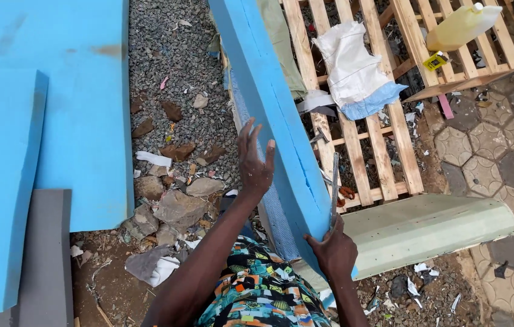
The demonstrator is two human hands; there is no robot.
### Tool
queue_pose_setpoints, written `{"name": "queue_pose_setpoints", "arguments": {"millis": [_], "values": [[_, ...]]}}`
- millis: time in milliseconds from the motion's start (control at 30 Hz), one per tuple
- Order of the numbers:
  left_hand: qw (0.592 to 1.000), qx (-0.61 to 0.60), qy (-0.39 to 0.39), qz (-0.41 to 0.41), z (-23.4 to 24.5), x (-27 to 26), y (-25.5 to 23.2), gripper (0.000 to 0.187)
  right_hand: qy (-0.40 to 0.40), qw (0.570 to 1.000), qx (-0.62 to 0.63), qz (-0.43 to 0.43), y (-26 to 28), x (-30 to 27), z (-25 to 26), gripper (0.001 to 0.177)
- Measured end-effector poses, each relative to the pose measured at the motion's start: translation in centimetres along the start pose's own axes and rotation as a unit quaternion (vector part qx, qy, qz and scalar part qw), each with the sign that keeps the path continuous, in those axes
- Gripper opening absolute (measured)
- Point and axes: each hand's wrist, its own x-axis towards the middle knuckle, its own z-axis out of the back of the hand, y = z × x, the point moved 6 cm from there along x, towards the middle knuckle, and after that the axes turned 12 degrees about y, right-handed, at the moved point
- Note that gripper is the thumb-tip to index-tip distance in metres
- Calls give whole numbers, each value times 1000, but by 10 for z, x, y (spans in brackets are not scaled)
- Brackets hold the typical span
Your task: Cutting large sheets of blue foam into smaller pieces using a hand-held blade
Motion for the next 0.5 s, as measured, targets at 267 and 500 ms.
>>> {"name": "queue_pose_setpoints", "arguments": {"millis": [267,500], "values": [[905,161,316,234,-14,215,135,85,63,994,44,-72,13,-29,-15,99],[958,58,275,-59,-78,281,23,74,4,966,165,-201,36,-55,10,101]]}}
